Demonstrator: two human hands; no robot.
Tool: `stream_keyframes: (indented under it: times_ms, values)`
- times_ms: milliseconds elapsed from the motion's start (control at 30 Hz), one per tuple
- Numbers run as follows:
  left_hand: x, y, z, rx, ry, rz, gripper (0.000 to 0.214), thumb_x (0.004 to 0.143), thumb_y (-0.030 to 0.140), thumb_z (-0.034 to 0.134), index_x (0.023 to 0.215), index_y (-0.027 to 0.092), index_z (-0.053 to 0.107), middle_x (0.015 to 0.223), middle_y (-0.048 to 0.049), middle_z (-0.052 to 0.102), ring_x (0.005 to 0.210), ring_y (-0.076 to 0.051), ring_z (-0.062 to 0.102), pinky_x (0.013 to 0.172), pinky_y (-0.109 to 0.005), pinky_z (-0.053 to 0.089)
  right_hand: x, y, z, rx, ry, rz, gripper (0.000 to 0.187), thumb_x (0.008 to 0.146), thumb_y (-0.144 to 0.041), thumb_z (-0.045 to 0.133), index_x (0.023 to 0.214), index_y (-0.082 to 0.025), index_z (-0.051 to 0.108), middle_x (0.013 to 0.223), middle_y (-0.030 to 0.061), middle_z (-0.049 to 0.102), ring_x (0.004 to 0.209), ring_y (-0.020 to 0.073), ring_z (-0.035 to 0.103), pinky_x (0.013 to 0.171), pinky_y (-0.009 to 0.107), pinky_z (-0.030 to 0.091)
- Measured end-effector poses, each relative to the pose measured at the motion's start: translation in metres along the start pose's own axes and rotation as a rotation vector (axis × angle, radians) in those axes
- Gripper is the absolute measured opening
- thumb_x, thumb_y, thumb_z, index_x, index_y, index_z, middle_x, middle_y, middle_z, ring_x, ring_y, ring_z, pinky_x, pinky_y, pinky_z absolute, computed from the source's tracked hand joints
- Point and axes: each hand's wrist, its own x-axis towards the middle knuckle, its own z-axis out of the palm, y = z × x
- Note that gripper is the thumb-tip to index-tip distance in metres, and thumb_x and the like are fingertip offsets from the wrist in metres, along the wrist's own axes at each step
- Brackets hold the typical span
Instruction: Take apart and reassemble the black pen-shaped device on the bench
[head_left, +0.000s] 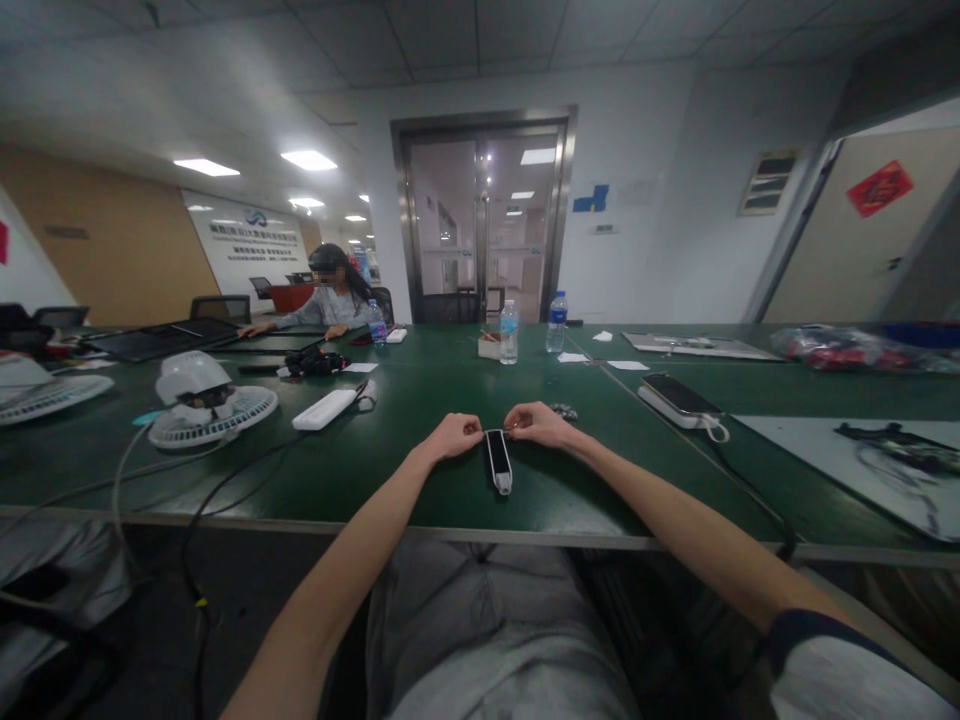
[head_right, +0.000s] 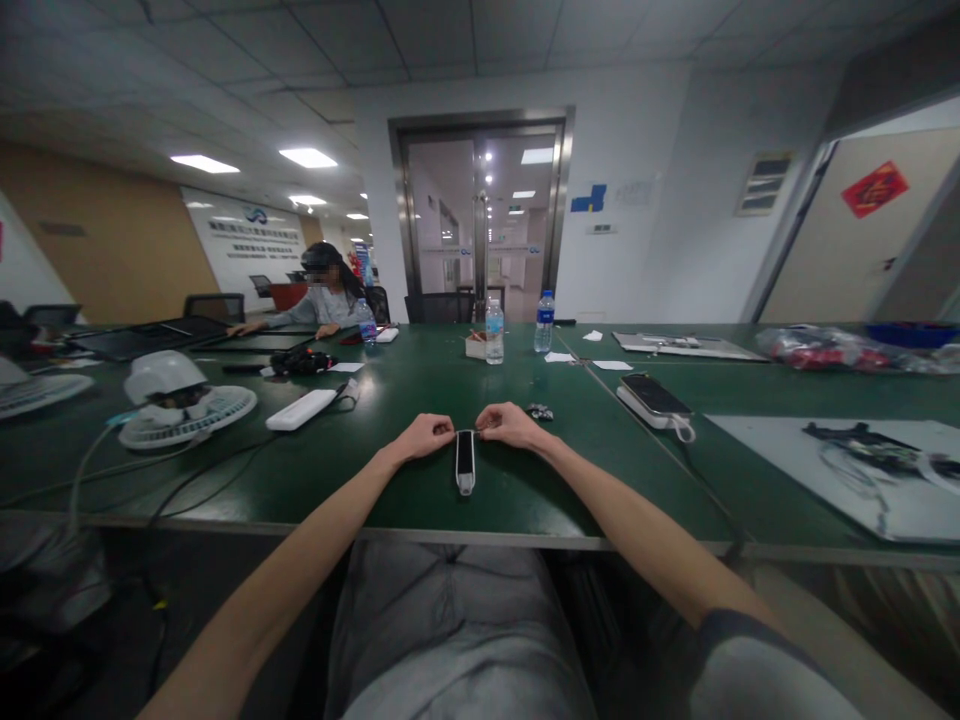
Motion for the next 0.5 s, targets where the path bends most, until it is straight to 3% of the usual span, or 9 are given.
stream_keyframes:
  times_ms: [267, 500]
  values:
    - [0.0, 0.002, 0.0, -0.012, -0.007, -0.004, 0.019, 0.074, 0.026, 0.05, 0.073, 0.013, 0.065, 0.063, 0.0002, 0.059, 0.06, -0.012, 0.052, 0.056, -0.02, 0.038, -0.005, -0.005, 0.004, 0.074, 0.045, -0.081, 0.02, 0.065, -0.024, 0.067, 0.083, -0.014, 0.064, 0.077, 0.0036, 0.068, 0.068, 0.0134, 0.063, 0.068, 0.026, 0.052]
    - [-0.001, 0.006, -0.003, -0.031, -0.018, -0.02, 0.02, 0.074, 0.027, 0.05, 0.074, 0.013, 0.065, 0.064, -0.0006, 0.059, 0.06, -0.012, 0.051, 0.056, -0.021, 0.037, -0.008, 0.001, 0.013, 0.157, 0.11, -0.041, 0.022, 0.065, -0.027, 0.068, 0.083, -0.014, 0.064, 0.082, 0.0056, 0.069, 0.074, 0.0152, 0.065, 0.073, 0.029, 0.053]
